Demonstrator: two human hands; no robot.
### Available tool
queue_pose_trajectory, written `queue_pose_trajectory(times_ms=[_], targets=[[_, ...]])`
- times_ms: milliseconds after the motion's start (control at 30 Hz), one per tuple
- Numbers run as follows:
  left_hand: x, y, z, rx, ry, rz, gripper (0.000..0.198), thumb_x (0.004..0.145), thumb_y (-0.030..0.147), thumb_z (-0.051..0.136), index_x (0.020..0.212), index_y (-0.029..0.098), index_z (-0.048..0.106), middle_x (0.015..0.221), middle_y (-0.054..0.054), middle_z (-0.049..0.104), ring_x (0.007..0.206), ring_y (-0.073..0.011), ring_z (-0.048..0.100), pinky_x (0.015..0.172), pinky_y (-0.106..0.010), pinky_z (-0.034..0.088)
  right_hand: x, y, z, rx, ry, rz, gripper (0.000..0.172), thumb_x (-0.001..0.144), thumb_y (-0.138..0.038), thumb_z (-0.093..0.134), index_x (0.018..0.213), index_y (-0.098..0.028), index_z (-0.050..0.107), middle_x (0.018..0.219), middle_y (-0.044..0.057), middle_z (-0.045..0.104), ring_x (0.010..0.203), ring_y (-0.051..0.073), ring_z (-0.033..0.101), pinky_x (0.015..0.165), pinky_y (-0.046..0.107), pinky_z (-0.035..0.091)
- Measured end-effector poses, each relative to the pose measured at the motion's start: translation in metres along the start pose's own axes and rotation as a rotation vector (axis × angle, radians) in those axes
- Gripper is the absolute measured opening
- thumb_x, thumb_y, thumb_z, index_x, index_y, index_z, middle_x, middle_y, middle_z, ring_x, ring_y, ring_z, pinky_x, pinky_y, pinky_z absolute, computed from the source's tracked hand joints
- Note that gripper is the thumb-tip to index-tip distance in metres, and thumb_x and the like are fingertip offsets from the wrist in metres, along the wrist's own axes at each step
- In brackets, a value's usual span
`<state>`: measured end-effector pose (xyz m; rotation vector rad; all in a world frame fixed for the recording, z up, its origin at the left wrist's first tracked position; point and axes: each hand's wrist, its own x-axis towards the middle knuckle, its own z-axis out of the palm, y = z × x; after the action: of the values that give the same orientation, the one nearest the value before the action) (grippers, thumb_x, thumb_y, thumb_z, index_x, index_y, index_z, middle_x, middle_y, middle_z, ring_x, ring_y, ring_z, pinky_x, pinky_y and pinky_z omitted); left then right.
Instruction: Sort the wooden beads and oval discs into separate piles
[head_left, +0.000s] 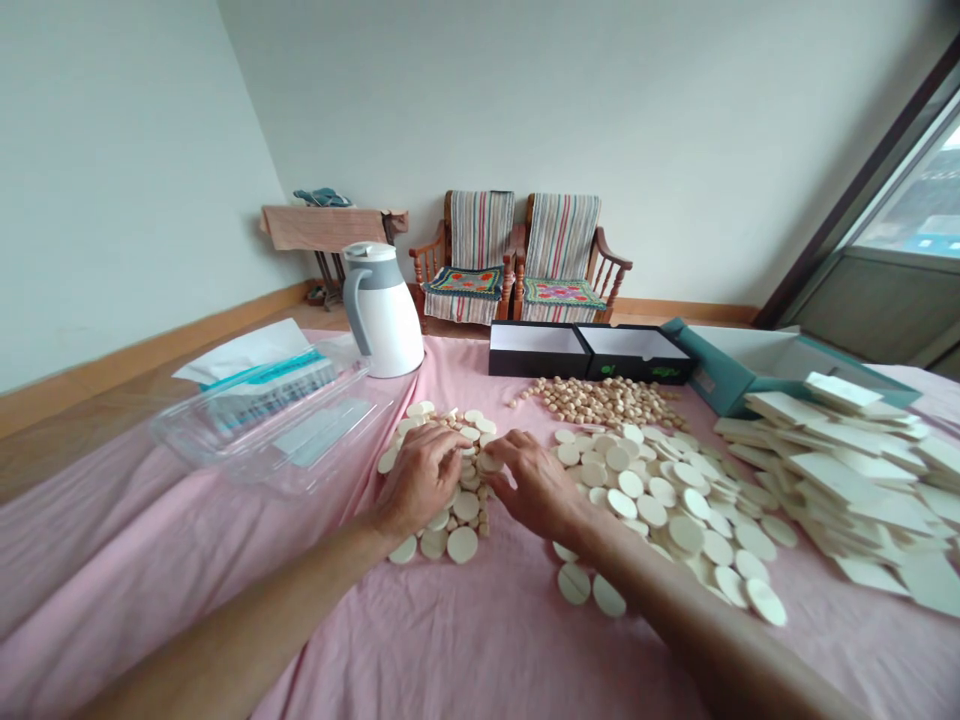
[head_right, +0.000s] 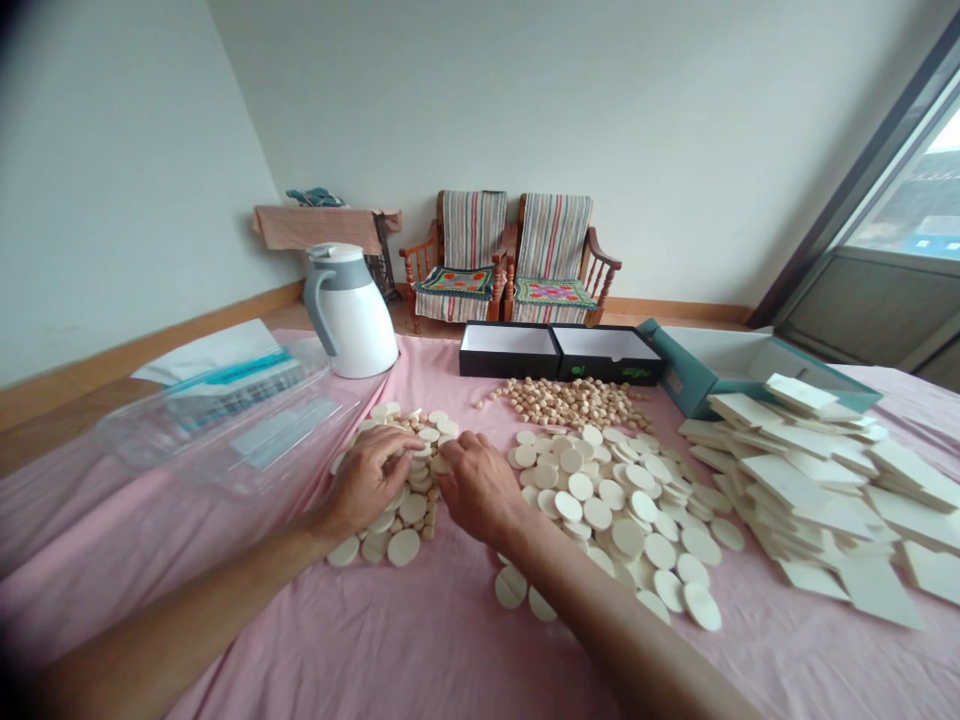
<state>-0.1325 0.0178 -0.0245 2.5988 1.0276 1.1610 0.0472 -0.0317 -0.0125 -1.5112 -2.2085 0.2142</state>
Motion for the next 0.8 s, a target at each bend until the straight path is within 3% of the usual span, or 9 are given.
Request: queue_pose_trajectory(times_ms=[167,267,400,500,600,700,800], targets=[[-0.001,0.0,0.001,-0.006,-0.013,-0.006,0.018,0.078,0.008,0.052,0.088,0.019,0.063,0.091,-0.003,0.067,0.096,-0.0195,0.059,0.092,-0.038,0.042,-0.01,0.005,-0.009,-0.021,0.015,0.044,0.02,0.08,-0.017,0.055,0.099,-0.017,0.058,0.095,0.007,0.057,0.086,0.017,0.052,0.076,0.028,0.041],[-0.002,-0.001,0.002,-0.017,-0.016,-0.015,0.018,0.077,0.008,0.053,0.087,0.019,0.063,0.091,-0.003,0.067,0.096,-0.02,0.059,0.091,-0.038,0.043,-0.022,0.018,-0.034,-0.091,0.008,0.106,0.021,0.078,-0.013,0.053,0.097,-0.017,0.059,0.093,0.007,0.057,0.087,0.017,0.052,0.077,0.028,0.04],[-0.002,-0.002,0.005,-0.026,-0.024,-0.031,0.018,0.077,0.008,0.052,0.087,0.019,0.063,0.09,-0.003,0.067,0.095,-0.0194,0.059,0.091,-0.037,0.043,-0.041,0.043,-0.078,-0.314,-0.1,0.266,0.021,0.075,-0.015,0.055,0.095,-0.016,0.061,0.094,0.009,0.059,0.089,0.02,0.053,0.078,0.031,0.038],[-0.003,-0.003,0.006,-0.026,-0.025,-0.041,0.017,0.078,0.009,0.052,0.086,0.019,0.062,0.09,-0.003,0.067,0.096,-0.0194,0.059,0.092,-0.037,0.043,-0.048,0.051,-0.095,-0.464,-0.067,0.359,0.023,0.073,-0.018,0.059,0.096,-0.016,0.062,0.097,0.011,0.06,0.095,0.026,0.052,0.082,0.037,0.037],[-0.003,-0.004,0.007,-0.023,-0.036,-0.046,0.017,0.078,0.01,0.052,0.087,0.019,0.063,0.09,-0.004,0.066,0.095,-0.0192,0.058,0.091,-0.037,0.043,-0.042,0.039,-0.087,-0.329,-0.037,0.252,0.022,0.078,-0.017,0.055,0.099,-0.017,0.06,0.098,0.009,0.06,0.093,0.022,0.053,0.081,0.034,0.039],[-0.003,-0.005,0.006,-0.017,-0.05,-0.052,0.016,0.079,0.011,0.052,0.088,0.019,0.063,0.091,-0.004,0.066,0.095,-0.0195,0.058,0.091,-0.037,0.043,-0.029,0.014,-0.063,-0.117,-0.069,0.077,0.023,0.081,-0.016,0.053,0.104,-0.018,0.056,0.1,0.007,0.059,0.087,0.017,0.056,0.076,0.029,0.041],[-0.001,-0.003,0.005,-0.008,-0.054,-0.049,0.016,0.079,0.012,0.052,0.088,0.019,0.063,0.091,-0.004,0.066,0.094,-0.02,0.058,0.09,-0.038,0.044,-0.019,-0.009,-0.035,-0.184,-0.122,0.006,0.02,0.081,-0.019,0.055,0.101,-0.017,0.054,0.098,0.009,0.059,0.088,0.02,0.056,0.073,0.03,0.042]])
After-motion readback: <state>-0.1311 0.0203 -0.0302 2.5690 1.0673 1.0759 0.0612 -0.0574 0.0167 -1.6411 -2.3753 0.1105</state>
